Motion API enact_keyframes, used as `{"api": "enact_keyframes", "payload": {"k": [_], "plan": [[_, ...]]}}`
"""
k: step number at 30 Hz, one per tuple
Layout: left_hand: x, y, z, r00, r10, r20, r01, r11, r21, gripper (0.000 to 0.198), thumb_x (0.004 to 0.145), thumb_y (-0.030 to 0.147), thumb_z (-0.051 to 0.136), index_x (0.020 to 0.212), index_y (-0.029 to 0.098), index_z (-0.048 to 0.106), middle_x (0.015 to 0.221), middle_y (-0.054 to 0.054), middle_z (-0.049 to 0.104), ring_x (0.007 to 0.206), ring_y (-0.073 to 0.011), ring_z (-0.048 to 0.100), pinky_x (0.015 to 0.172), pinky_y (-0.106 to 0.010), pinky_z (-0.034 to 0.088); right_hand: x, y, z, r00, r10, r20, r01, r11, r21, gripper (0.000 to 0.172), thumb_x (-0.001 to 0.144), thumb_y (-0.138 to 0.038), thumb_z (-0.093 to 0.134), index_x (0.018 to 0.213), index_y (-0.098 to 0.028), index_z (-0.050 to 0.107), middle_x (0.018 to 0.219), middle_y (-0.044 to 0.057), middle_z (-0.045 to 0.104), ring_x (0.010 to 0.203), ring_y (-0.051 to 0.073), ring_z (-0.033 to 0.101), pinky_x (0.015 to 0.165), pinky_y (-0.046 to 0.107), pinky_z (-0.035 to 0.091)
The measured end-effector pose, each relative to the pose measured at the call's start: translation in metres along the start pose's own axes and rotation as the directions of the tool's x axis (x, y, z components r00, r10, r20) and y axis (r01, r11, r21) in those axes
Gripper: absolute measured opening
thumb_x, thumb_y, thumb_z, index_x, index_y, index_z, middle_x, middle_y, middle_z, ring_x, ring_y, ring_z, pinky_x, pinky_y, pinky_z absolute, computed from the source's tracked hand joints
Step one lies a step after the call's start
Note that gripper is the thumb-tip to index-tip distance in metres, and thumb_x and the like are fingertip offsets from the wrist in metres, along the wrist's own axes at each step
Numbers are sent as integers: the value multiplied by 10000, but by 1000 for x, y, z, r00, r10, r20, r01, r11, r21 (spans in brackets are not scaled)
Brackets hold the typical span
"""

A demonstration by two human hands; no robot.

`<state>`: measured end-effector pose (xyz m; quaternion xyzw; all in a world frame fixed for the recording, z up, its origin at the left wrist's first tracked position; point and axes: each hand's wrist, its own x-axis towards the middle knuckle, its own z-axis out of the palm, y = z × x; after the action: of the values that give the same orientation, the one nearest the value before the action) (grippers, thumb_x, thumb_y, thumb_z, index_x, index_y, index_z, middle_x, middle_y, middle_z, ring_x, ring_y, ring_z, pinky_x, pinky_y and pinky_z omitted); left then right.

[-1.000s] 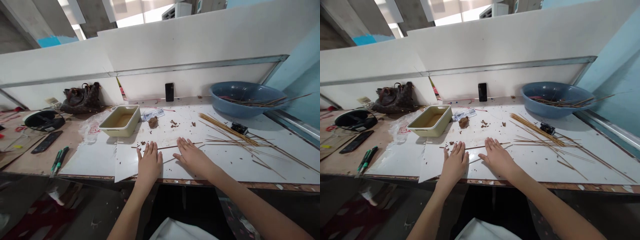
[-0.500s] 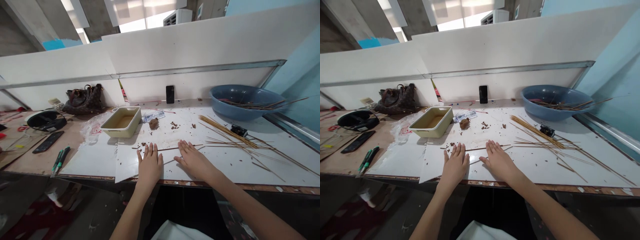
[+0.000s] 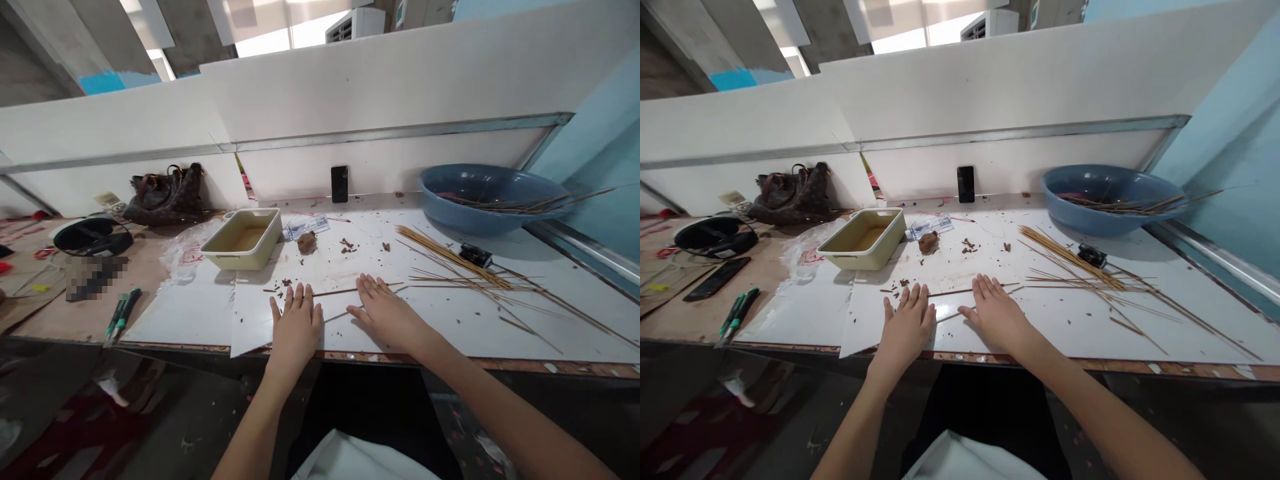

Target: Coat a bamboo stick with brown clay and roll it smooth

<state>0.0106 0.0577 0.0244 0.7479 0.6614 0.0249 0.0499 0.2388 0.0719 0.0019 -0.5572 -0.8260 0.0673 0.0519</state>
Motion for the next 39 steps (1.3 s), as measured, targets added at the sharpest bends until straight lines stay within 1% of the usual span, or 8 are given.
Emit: {"api": "enact_keyframes", "payload": {"k": [3,9,18,25,30,33,36,39], "plan": [[2,2,-1,1000,-18,-15,18,1000,11,596,1129,359,295,1685,166,393,1757,-114,329,1655,-372,254,1311,-740,95,2,0,1,1000,10,13,-10,1000,0,932,1101,-695,163,1676,22,316,1741,257,283,1648,343,251,1355,545,225],[-30,-4,20,995,20,-96,-15,999,45,587,1115,342,335,1689,235,399,1754,-89,345,1657,-377,247,1306,-738,147,-33,-6,24,994,-2,-113,1,1000,-13,940,1092,-713,202,1691,6,289,1736,265,294,1641,356,283,1349,557,256],[15,-5,-3,999,-24,-33,23,1000,-7,563,1124,360,306,1653,252,468,1757,-79,351,1654,-453,198,1238,-857,43,7,3,5,999,32,-14,-32,999,21,941,1085,-718,188,1725,-28,168,1751,229,285,1652,358,251,1365,567,183],[-23,-8,8,999,6,-35,-5,999,35,583,1117,339,334,1695,283,387,1771,-51,307,1657,-463,172,1229,-866,76,-34,-5,23,995,9,-98,-10,1000,-11,947,1088,-716,232,1703,3,250,1749,262,258,1650,365,248,1352,564,247],[2,-7,-5,1000,-3,-9,4,999,54,582,1134,392,318,1691,242,397,1757,-83,343,1653,-471,175,1244,-849,46,-4,5,5,999,43,13,-43,999,3,964,1080,-727,203,1689,15,285,1749,255,255,1654,355,232,1362,560,193],[10,-3,-11,994,-27,-105,39,994,106,606,1136,420,322,1674,159,424,1738,-142,373,1666,-443,143,1276,-800,-6,11,9,-5,996,60,59,-61,998,10,953,1076,-737,196,1696,-20,294,1758,231,250,1656,342,229,1363,556,186],[-6,3,-4,981,11,-193,13,992,123,622,1138,444,323,1665,131,433,1736,-153,369,1672,-427,127,1294,-778,-16,6,9,-1,999,44,16,-44,999,18,943,1074,-742,215,1706,-45,285,1761,224,260,1654,345,235,1362,551,196],[-26,12,9,979,114,-170,-106,993,57,604,1145,448,317,1665,166,435,1737,-124,377,1666,-372,215,1330,-729,77,-10,9,9,999,-1,-37,1,1000,7,935,1086,-720,212,1707,-22,261,1752,243,273,1655,350,238,1359,567,207]]}}
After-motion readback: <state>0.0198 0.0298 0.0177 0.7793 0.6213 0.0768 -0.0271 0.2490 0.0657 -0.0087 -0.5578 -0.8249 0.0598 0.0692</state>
